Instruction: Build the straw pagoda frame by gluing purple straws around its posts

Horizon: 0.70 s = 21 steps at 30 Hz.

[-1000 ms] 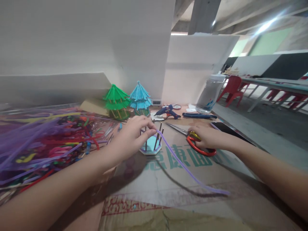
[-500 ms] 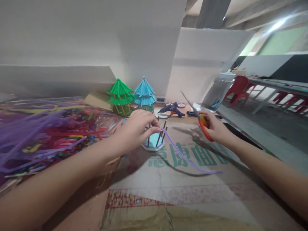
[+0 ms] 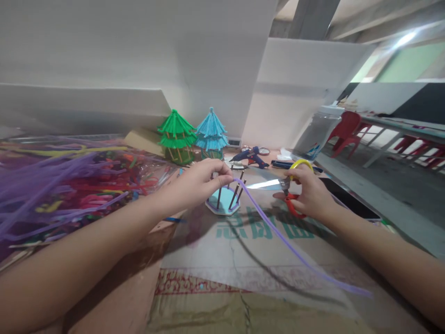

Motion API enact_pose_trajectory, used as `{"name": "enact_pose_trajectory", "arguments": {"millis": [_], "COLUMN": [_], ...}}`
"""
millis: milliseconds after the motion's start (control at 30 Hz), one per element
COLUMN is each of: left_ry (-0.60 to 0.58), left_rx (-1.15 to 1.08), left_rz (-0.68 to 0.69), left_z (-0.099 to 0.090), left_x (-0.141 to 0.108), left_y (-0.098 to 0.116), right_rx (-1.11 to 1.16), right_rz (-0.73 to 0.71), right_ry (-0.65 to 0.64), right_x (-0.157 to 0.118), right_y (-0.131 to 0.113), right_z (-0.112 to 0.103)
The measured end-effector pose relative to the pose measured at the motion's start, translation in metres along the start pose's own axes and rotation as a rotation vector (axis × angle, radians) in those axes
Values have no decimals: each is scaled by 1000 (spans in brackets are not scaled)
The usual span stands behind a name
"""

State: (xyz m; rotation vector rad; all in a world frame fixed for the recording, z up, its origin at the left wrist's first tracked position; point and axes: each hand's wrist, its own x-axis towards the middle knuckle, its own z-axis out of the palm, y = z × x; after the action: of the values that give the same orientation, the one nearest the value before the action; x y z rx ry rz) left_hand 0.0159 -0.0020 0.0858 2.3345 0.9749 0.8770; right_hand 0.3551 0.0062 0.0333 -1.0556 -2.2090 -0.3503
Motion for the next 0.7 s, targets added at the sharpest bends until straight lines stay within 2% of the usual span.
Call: {"name": "enact_pose_trajectory", "arguments": {"millis": [200,433,567,700], "left_ry": [-8,0,-3,-30], "left_rx": [-20,0,15,44], "left_rz": [-21,-42,-60,-43], "left_z": [3,10,12,11], "left_x": [1,0,-1,1], "left_y": [6,-6,-12,-8], "right_rx": [-68,93,156,192], "right_rz": [140,87,87,76], "right_ry": [-128,-94,-90,-89], "right_x": [1,12,13,11], "right_y": [-20,-52,-59,-61], "right_z": [5,14,18,19]}}
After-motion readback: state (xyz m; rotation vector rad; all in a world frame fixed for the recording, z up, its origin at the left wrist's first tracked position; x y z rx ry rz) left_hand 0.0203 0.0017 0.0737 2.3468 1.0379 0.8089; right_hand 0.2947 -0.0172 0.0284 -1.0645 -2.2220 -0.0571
